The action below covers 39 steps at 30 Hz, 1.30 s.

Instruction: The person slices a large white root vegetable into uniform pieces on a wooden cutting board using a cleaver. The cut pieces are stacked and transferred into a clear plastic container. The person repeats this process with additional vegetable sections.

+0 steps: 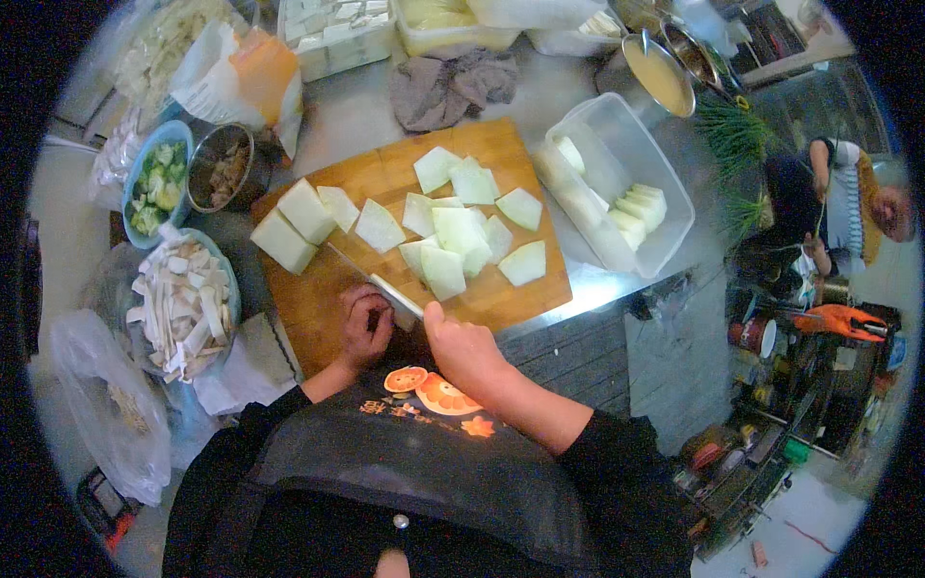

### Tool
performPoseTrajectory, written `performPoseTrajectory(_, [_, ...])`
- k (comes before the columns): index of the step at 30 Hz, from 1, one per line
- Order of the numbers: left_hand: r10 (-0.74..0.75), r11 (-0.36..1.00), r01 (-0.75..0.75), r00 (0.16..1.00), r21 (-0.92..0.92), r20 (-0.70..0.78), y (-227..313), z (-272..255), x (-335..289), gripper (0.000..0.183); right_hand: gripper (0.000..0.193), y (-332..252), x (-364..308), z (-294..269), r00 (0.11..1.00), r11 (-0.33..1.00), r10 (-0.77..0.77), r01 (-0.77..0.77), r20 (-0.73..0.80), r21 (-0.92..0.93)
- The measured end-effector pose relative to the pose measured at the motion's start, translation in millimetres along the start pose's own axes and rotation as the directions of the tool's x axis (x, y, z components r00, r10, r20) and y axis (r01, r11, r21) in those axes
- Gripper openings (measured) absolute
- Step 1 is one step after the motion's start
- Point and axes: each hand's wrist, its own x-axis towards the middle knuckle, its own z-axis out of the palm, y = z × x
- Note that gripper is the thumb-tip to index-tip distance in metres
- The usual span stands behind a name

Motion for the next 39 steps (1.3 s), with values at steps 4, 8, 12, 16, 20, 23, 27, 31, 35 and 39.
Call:
performPoseTrajectory(4, [-0.019, 1.0, 0.019, 1.0, -0.017, -0.007, 6.7, -0.1, -0.7, 0.019, 0.014, -1.2, 5.8, 5.9, 1.0, 1.0, 0.015, -0.015, 0.022, -0.012])
performPoseTrajectory(8, [-0.009, 1.0, 0.009, 1.0, -0.009, -0.029, 6.0, 1.6, 2.4, 0.018, 0.014, 2.1, 11.5, 11.8, 1.0, 1.0, -0.002, 0.001, -0.022, -0.031])
performPoseTrajectory(12, [-0.056, 0.998, 0.054, 0.996, -0.027, -0.073, 12.0, 1.5, -1.6, 0.017, 0.015, 4.5, 9.2, 10.8, 0.996, 0.997, -0.069, 0.068, -0.057, -0.021])
performPoseTrajectory(16, [-0.09, 0.995, 0.085, 0.989, -0.046, -0.116, 11.1, 6.2, -4.6, 0.018, 0.016, 7.7, 5.5, 11.3, 0.994, 0.997, -0.078, 0.077, -0.073, -0.017])
performPoseTrajectory(20, [-0.061, 0.998, 0.058, 0.989, -0.028, -0.134, 9.3, 4.7, -4.2, 0.016, 0.02, 2.9, -8.0, -3.9, 0.995, 0.995, -0.012, 0.022, -0.098, 0.101])
performPoseTrajectory(23, [-0.059, 0.998, 0.055, 0.991, -0.034, -0.123, 9.3, 3.9, -4.6, 0.016, 0.022, 1.8, -20.9, -17.6, 0.99, 0.992, -0.015, 0.032, -0.139, 0.124])
performPoseTrajectory(27, [-0.058, 0.998, 0.055, 0.989, -0.025, -0.137, 9.3, 4.9, -4.6, 0.016, 0.021, -2.1, -35.5, -29.1, 0.996, 0.997, -0.023, 0.029, -0.088, 0.068])
performPoseTrajectory(31, [-0.054, 0.998, 0.051, 0.99, -0.028, -0.132, 7.5, 5.0, -5.6, 0.016, 0.022, 0.6, -44.1, -26.1, 0.997, 0.998, -0.036, 0.04, -0.067, 0.045])
performPoseTrajectory(35, [-0.044, 0.999, 0.042, 0.99, -0.02, -0.136, 7.7, 4.7, -4.2, 0.016, 0.021, -0.9, -44.8, -26.7, 1.0, 1.0, 0.0, 0.0, -0.025, 0.019])
performPoseTrajectory(39, [-0.042, 0.999, 0.043, 0.99, 0.001, -0.134, 6.8, 4.8, -3.3, 0.017, 0.011, -5.6, -37.3, -22.5, 1.0, 1.0, 0.011, -0.011, -0.005, -0.019])
